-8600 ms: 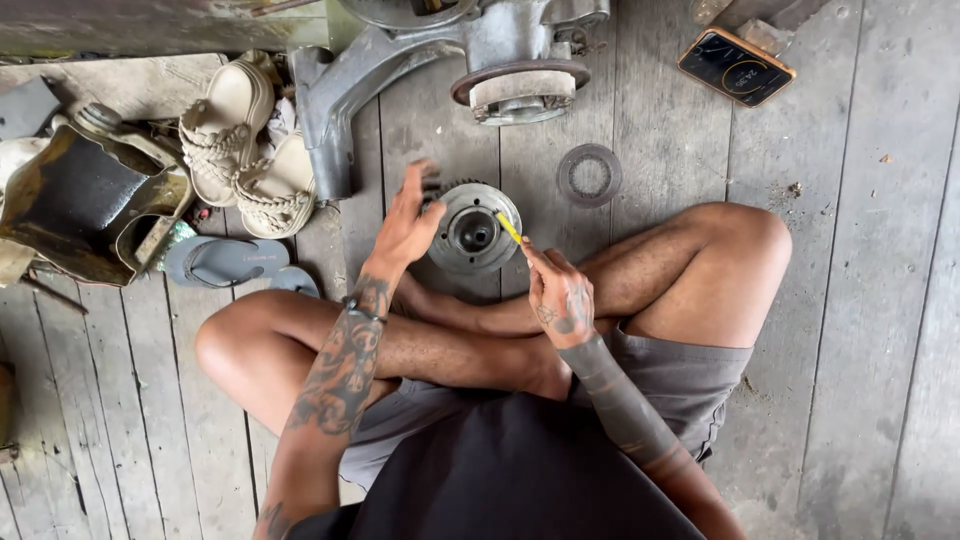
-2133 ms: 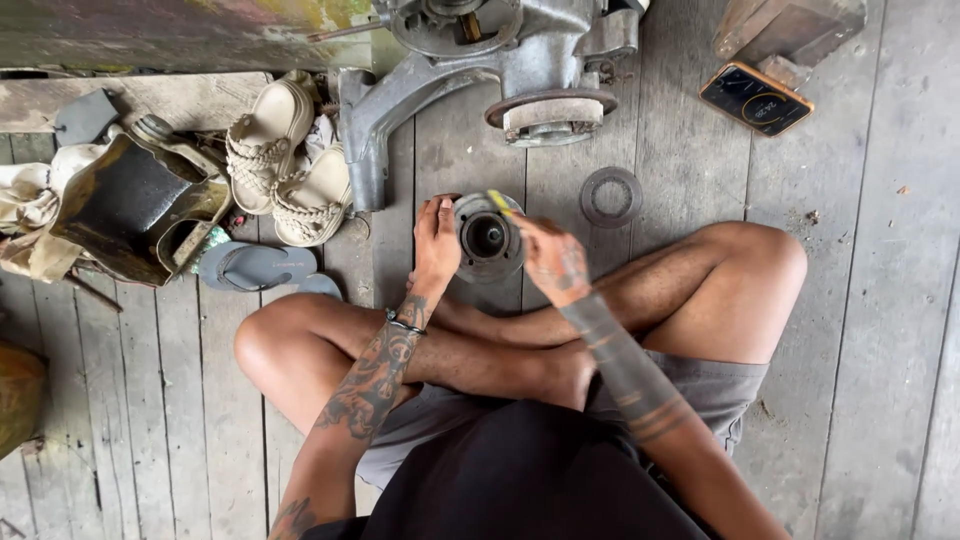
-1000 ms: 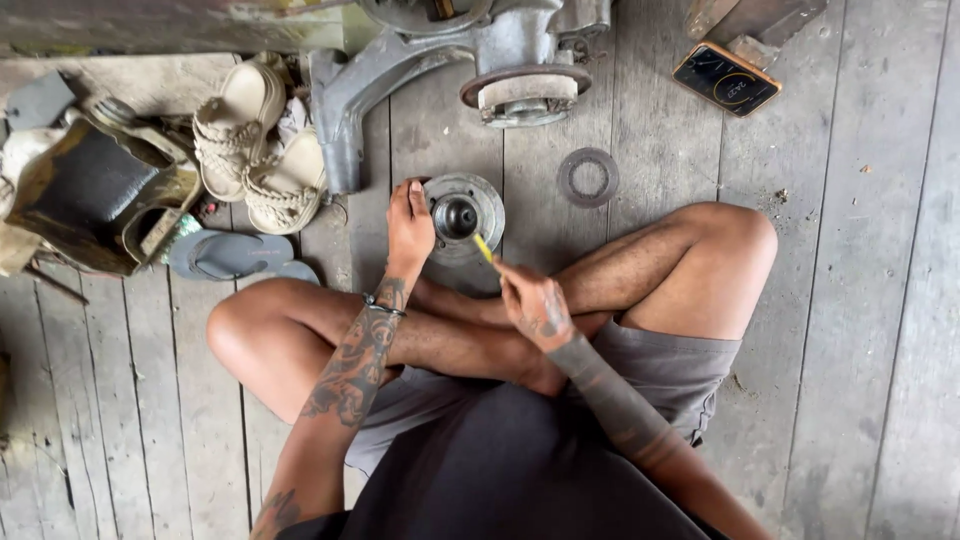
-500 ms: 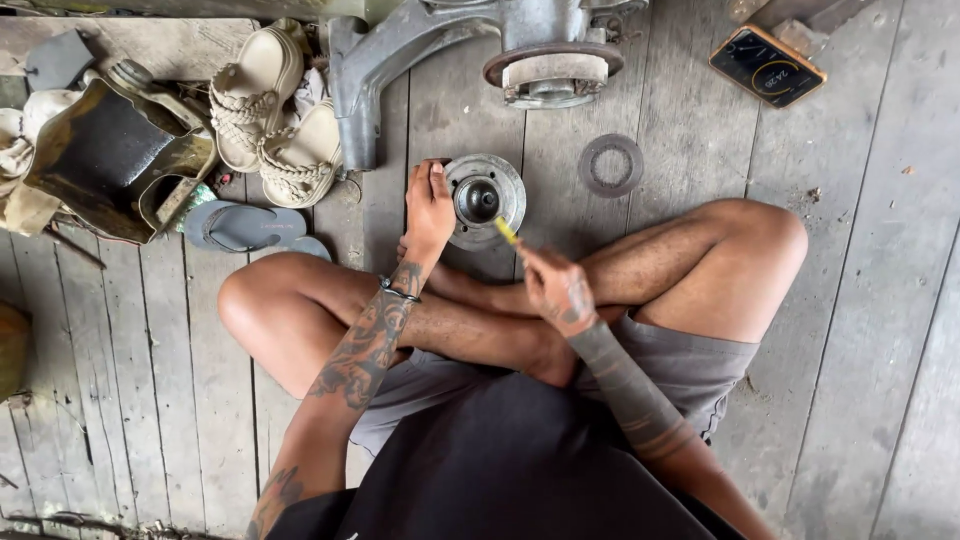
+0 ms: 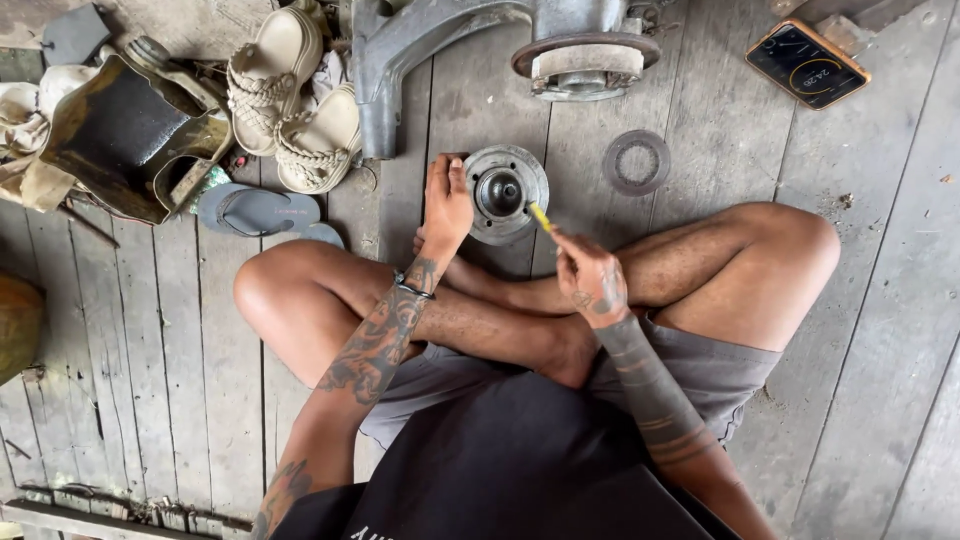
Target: A person sitting on a wooden floor inspects and marks a motorcycle engine component using a small yellow tool.
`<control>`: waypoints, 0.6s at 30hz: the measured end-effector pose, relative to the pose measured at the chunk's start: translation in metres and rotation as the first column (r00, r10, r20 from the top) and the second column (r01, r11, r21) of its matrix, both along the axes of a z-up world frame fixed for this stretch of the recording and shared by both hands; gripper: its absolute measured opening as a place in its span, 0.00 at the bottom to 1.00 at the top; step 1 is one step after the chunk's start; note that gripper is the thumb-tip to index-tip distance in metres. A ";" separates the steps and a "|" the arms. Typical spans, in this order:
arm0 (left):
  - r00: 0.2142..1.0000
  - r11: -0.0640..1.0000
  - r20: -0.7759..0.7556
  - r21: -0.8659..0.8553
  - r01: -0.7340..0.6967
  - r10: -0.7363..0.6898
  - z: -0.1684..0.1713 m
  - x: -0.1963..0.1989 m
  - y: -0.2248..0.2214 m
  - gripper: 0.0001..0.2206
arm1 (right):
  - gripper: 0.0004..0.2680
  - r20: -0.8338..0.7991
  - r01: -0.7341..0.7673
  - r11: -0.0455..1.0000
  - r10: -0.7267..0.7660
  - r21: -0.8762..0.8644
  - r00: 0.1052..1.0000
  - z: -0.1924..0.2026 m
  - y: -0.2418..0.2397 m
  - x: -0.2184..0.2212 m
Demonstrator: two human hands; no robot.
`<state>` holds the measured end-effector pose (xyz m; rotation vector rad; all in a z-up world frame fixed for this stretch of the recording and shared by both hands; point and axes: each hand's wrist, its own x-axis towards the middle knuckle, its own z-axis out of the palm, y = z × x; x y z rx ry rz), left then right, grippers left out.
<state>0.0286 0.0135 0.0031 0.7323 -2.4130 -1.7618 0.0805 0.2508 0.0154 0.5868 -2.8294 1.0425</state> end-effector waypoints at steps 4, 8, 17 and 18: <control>0.997 0.994 0.068 0.098 0.037 -0.044 -0.001 -0.003 -0.014 0.14 | 0.12 0.077 -0.075 0.996 0.071 0.048 0.995 0.018 -0.014 0.021; 0.978 0.998 0.204 0.063 0.028 -0.040 -0.025 -0.003 -0.037 0.18 | 0.10 0.102 -0.036 0.996 0.028 0.085 0.994 0.015 -0.010 0.012; 0.934 0.962 0.271 0.204 0.181 -0.233 -0.018 -0.005 -0.043 0.31 | 0.09 0.164 0.005 0.995 -0.020 0.095 0.986 0.017 -0.010 0.008; 0.943 0.970 0.266 0.190 0.151 -0.199 -0.025 -0.004 -0.043 0.28 | 0.09 0.163 0.024 0.995 -0.040 0.101 0.986 0.015 -0.009 0.007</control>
